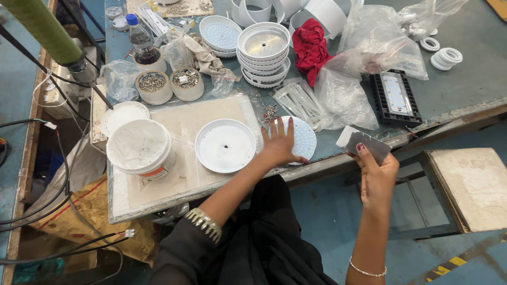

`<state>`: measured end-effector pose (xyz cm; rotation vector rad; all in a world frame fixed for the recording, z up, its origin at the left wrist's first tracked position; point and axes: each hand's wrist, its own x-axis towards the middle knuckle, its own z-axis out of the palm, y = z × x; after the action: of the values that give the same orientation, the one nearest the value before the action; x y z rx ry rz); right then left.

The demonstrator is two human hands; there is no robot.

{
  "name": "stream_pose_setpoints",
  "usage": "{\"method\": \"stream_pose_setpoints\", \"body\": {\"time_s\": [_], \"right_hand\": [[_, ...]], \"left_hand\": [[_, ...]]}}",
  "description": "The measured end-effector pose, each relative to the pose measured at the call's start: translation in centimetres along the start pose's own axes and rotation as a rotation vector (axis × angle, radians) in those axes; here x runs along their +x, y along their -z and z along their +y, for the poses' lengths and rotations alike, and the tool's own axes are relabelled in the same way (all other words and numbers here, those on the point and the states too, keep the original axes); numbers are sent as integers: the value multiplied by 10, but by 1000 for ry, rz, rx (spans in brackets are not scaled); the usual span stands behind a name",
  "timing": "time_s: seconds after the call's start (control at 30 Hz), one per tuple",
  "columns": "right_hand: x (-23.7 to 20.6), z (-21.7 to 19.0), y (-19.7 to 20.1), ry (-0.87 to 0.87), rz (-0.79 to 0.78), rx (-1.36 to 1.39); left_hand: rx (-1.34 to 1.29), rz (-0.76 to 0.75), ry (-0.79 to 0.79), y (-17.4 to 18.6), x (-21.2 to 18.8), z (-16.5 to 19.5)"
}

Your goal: The person repeatedly picks up white circular plastic light housings, applies a white paste from a bucket using a small tool, and places them on the table. The person handles the housings one at a time and stacks them after applying the paste.

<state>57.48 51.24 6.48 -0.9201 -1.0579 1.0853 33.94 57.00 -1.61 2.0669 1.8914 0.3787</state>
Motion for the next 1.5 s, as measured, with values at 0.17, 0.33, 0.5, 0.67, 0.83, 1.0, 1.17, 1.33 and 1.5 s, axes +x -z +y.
{"method": "stream_pose_setpoints", "body": {"time_s": [0.17,0.33,0.5,0.67,0.83,1.0,1.17,1.33,1.5], "right_hand": [[-10,-23,-6,62,-18,36],[-15,-31,-14,72,-19,27],[-18,-37,-28,85,-3,52],[-17,-37,-78,138,-89,105],[-22,-27,-173,-2,-399,-41],[-21,-18,-310,327,-1060,-418],[-54,1,-423,501,-1538,-742],[-79,17,-459,624,-1657,-827],[-91,15,-451,460,-1558,-849]], "left_hand": [[63,-26,56,-6,9,19],[45,23,70,0,12,14],[-195,260,77,43,-10,3],[-968,250,-5,98,-100,-48],[-2022,-56,-322,114,-254,-100],[-2520,202,-389,90,-330,-110],[-2653,651,-370,70,-347,-132],[-2660,981,-109,67,-354,-152],[-2684,1013,-143,72,-341,-164]]}}
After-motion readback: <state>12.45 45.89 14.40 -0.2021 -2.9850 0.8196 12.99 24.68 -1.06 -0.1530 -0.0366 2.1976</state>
